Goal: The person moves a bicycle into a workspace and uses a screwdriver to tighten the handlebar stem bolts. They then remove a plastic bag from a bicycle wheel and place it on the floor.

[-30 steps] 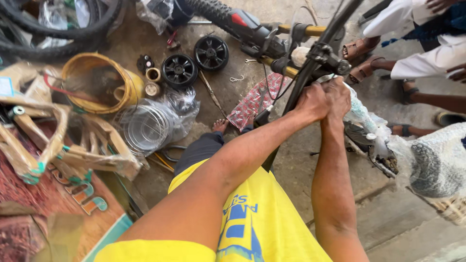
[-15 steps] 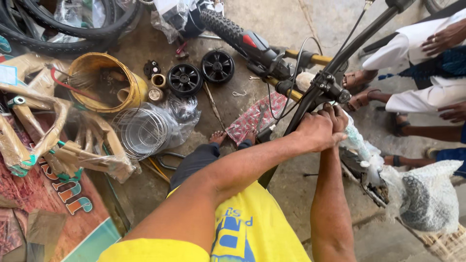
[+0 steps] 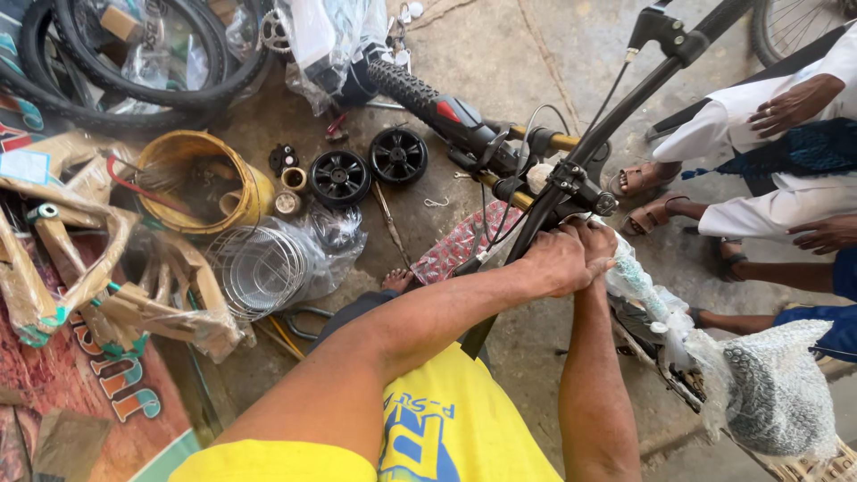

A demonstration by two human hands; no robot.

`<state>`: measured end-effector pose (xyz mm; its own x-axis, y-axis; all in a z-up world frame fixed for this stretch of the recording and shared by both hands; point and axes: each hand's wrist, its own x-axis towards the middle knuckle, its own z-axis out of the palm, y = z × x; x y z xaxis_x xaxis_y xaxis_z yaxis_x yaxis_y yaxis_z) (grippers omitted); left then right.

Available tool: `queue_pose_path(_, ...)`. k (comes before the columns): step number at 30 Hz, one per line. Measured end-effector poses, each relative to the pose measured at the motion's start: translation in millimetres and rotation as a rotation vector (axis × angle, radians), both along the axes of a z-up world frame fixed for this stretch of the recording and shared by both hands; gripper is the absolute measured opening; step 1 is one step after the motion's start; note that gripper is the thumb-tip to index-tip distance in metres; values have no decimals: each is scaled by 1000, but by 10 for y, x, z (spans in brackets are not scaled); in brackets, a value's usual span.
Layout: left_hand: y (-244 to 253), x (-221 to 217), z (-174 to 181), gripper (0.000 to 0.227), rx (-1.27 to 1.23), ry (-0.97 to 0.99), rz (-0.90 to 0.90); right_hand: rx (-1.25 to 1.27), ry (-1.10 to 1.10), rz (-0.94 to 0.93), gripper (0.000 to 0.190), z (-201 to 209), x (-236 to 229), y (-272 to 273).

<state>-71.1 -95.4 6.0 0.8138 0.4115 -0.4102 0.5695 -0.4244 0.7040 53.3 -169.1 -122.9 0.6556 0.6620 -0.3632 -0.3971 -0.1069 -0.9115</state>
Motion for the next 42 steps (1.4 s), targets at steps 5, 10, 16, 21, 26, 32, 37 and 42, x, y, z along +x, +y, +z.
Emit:
queue_pose_path(5,41,-2,65,91,59,3,-32,-10,-52,7,25,-188,20,-39)
queue_pose_path(10,25,17,152,79,208,36,-113,-11,-87,14,24,-298,22,-71)
queue_pose_path(16,-58,155,182,68,288,172,-168,-1,-132,7,22,-379,-41,-122)
queue_pose_path(21,-43,170,269,61,299,190,-223,6,-160,-6,21,-484,-13,-146)
queue_pose_path(26,89,-323,434,59,406,-303,-182,94,-119,-21,20,-441,96,-51)
queue_pose_path(32,582,-1050,547,38,508,-742,255,-478,-530,64,25,211,-410,76)
queue_pose_path(37,661,-1067,491,71,227,-420,272,-567,-630,4,32,613,-818,139)
queue_pose_path(42,607,-894,448,48,-89,-294,287,-521,-409,-23,32,1108,-1140,-3)
